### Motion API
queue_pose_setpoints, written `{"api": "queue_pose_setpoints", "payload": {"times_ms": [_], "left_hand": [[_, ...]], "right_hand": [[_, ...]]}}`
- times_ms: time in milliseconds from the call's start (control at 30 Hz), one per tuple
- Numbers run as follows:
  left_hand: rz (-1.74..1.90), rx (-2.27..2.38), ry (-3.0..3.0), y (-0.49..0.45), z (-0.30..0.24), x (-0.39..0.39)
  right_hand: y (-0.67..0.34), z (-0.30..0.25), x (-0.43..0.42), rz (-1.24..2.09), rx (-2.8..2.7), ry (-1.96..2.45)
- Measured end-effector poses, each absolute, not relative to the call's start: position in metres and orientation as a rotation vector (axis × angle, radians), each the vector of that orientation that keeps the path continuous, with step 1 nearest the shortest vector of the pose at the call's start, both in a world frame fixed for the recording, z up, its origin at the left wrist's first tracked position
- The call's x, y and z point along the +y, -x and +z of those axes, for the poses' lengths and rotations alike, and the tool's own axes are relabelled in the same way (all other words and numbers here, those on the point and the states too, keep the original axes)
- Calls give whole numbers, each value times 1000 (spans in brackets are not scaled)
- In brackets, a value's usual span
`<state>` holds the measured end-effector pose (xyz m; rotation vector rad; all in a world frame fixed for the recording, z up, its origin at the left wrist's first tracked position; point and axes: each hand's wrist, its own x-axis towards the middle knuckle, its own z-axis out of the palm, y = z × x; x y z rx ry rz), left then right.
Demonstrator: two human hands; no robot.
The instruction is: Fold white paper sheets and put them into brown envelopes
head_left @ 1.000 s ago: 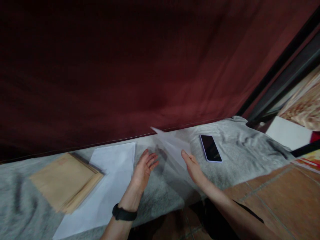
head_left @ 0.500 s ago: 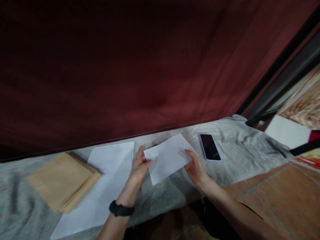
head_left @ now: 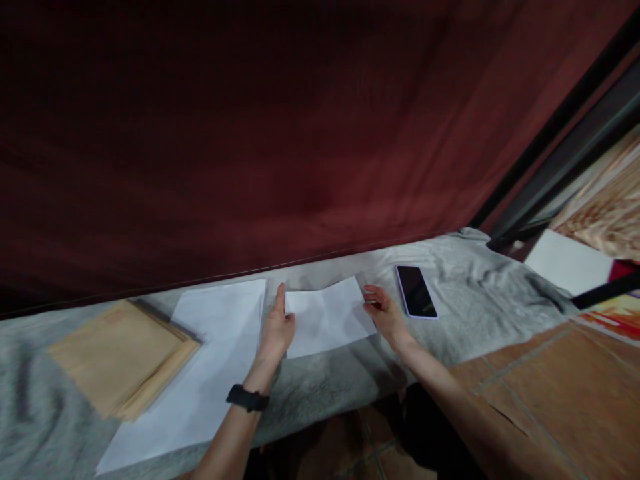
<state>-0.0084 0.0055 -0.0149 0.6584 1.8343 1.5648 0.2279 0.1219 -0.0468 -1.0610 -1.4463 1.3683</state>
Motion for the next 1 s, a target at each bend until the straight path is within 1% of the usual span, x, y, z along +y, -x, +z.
{"api": "queue_pose_setpoints", "payload": {"times_ms": [100, 233, 400, 467, 533, 633, 700, 867, 1000], "left_hand": [[1475, 2027, -780, 7, -16, 6], [1357, 2187, -925, 3, -14, 5], [1195, 2372, -1177, -16, -13, -2], [1177, 2357, -1295, -32, -18, -6], [1121, 2244, -1446, -52, -25, -12], [951, 2103, -1620, -77, -39, -24], [876, 2112, -1663, -85, -47, -32], [811, 2214, -1882, -82, -60, -47], [744, 2346, -1948, -76, -63, -58]], "right_hand": [[-226, -52, 127, 1230, -1541, 1107], [-229, -50, 128, 1128, -1619, 1137], [-227, -38, 114, 814, -1956, 1029], [-222, -33, 101, 779, -2105, 946], [-217, -31, 85, 756, -2272, 853], [-213, -33, 65, 601, -2545, 673], [-214, -38, 56, 487, -2655, 622], [-222, -52, 49, 302, -2692, 678], [-231, -57, 52, 223, -2653, 763]]}}
